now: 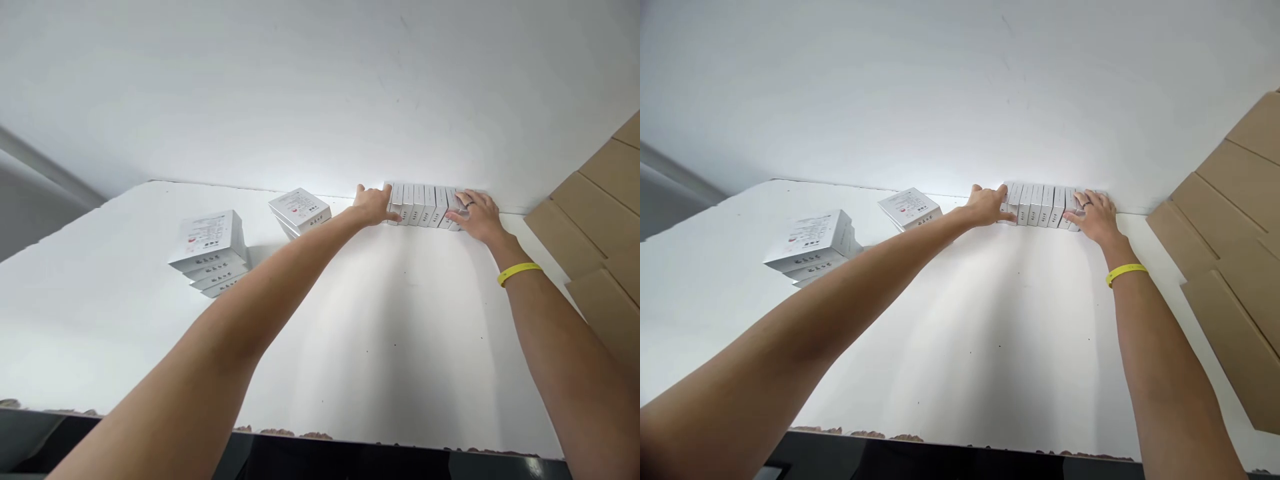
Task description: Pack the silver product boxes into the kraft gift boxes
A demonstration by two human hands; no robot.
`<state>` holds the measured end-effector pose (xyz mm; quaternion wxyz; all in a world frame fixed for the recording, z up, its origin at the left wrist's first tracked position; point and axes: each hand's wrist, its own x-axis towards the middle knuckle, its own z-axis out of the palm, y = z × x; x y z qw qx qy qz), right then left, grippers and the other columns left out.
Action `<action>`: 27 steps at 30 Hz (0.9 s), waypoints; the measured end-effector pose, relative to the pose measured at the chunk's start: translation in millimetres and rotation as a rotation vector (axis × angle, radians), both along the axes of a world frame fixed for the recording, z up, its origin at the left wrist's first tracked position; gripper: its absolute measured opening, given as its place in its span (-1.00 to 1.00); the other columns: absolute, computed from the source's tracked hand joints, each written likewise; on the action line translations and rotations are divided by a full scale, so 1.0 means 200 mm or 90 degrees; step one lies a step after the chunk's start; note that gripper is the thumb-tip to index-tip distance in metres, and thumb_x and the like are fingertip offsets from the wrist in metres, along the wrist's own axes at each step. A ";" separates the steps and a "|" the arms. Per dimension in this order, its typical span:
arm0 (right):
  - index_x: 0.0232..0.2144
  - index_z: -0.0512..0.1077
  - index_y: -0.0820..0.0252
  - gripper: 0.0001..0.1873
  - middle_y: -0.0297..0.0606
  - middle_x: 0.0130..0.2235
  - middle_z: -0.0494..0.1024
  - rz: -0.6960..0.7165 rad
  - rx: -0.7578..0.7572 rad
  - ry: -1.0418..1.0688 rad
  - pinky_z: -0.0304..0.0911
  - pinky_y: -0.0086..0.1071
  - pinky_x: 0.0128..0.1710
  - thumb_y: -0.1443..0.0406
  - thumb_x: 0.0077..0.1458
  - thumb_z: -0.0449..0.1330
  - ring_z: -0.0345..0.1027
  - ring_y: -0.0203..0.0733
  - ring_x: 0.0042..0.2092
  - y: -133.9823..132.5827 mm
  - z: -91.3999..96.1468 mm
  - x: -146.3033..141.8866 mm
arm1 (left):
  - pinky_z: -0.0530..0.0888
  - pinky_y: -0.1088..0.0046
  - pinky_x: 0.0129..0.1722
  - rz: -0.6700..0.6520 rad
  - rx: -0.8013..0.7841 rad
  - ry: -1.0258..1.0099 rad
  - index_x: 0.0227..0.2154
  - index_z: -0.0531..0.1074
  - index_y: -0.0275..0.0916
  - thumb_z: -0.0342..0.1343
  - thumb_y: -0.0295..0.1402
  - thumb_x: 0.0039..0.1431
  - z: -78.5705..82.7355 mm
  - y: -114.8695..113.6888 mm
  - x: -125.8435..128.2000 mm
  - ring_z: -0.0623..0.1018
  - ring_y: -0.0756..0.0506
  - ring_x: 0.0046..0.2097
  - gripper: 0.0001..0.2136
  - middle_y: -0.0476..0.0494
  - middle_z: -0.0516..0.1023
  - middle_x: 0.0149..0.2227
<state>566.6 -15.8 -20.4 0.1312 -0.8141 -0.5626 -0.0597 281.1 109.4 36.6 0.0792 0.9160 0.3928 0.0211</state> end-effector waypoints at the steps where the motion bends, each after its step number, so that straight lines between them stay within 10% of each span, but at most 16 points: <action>1: 0.43 0.20 0.07 -0.16 -0.05 0.51 0.03 0.002 -0.004 0.000 -0.20 0.29 0.48 -0.21 0.29 0.07 -0.16 0.30 0.50 -0.01 0.00 0.00 | 0.36 0.05 0.27 0.028 -0.005 -0.017 0.22 0.28 -0.30 0.29 -0.03 0.30 0.00 -0.01 0.03 0.62 -0.35 0.01 -0.39 -0.27 0.66 -0.14; 5: 0.41 0.22 0.10 -0.10 0.07 0.51 -0.09 -0.009 -0.009 -0.002 -0.37 0.22 0.51 -0.29 0.25 0.09 -0.21 0.34 0.50 -0.06 0.00 0.02 | 0.53 0.21 -0.09 0.122 -0.029 -0.082 0.18 0.28 -0.26 0.23 0.04 0.35 -0.04 -0.04 0.18 0.65 -0.34 -0.07 -0.43 -0.32 0.64 -0.13; 11: 0.36 0.21 0.08 0.05 0.11 0.45 -0.02 -0.068 0.012 0.009 -0.21 0.30 0.45 -0.41 0.08 0.15 -0.17 0.47 0.44 -0.10 -0.03 0.05 | 0.55 0.16 -0.02 0.160 -0.053 -0.135 0.14 0.33 -0.25 0.34 -0.06 0.30 -0.08 -0.06 0.32 0.63 -0.38 0.01 -0.48 -0.31 0.63 -0.09; 17: 0.29 0.26 0.05 0.00 0.07 0.38 0.07 -0.095 0.065 0.036 -0.15 0.28 0.44 -0.42 0.04 0.18 -0.13 0.41 0.43 -0.05 -0.07 0.07 | 0.56 0.18 0.07 0.148 -0.121 -0.169 0.25 0.25 -0.26 0.28 0.06 0.30 -0.02 -0.09 0.22 0.60 -0.36 0.12 -0.33 -0.40 0.56 0.11; 20: 0.29 0.25 0.04 -0.01 0.10 0.41 0.03 -0.086 0.075 0.042 -0.43 0.40 0.45 -0.42 0.06 0.17 -0.24 0.46 0.47 -0.07 -0.06 0.06 | 0.47 0.08 0.23 0.173 -0.111 -0.175 0.35 0.14 -0.27 0.20 0.16 0.30 -0.02 -0.13 0.15 0.45 -0.43 0.31 -0.22 -0.49 0.30 0.36; 27: 0.43 -0.08 0.13 0.12 0.16 0.52 -0.30 0.012 0.144 0.010 -0.65 0.29 0.48 -0.39 0.12 0.11 -0.56 0.46 0.53 -0.26 -0.03 -0.04 | 0.20 -0.10 0.44 0.275 -0.079 -0.139 0.43 0.06 -0.33 0.19 0.12 0.28 -0.16 -0.14 0.08 -0.02 -0.58 0.53 -0.13 -0.53 -0.17 0.56</action>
